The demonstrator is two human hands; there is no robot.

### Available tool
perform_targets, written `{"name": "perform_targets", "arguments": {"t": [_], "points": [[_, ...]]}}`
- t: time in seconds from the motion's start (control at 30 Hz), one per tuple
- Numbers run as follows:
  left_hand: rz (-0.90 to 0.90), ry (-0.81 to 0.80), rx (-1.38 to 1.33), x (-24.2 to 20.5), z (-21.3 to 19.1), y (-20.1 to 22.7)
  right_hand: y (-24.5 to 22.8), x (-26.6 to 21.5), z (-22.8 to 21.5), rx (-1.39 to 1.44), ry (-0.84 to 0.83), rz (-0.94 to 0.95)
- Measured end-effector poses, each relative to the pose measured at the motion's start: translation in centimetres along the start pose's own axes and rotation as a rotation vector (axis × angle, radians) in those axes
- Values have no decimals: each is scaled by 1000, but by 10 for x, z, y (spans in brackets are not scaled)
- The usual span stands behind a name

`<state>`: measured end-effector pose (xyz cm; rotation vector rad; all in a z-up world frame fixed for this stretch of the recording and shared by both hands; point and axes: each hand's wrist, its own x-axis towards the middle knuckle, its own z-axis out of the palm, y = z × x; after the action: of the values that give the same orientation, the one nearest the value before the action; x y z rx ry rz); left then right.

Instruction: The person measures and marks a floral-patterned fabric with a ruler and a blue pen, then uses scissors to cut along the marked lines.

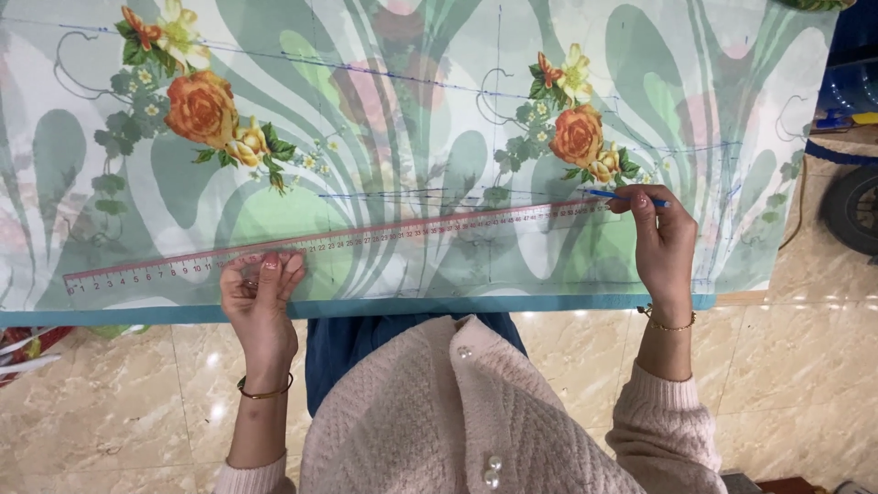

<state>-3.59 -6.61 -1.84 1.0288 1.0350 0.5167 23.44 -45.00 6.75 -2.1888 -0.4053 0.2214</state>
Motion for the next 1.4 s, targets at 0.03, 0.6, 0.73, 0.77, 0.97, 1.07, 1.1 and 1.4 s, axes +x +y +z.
{"name": "perform_targets", "arguments": {"t": [0.03,0.6,0.73,0.77,0.97,1.07,1.1,1.4], "points": [[0,2,1,-1,0,0,0,0,0,1,-2,0],[134,-3,140,-5,14,14,1,2,2,-129,12,37],[150,-13,152,-3,14,15,6,5,11,-141,-10,31],[143,-18,149,-2,13,14,4,5,12,-123,-17,31],[109,-22,129,4,11,17,3,7,12,-112,-20,34],[112,-18,135,3,14,20,5,6,11,-109,-22,29],[117,-17,139,2,15,22,7,5,11,-103,-23,28],[148,-1,152,2,13,15,0,5,14,-107,-52,28]]}}
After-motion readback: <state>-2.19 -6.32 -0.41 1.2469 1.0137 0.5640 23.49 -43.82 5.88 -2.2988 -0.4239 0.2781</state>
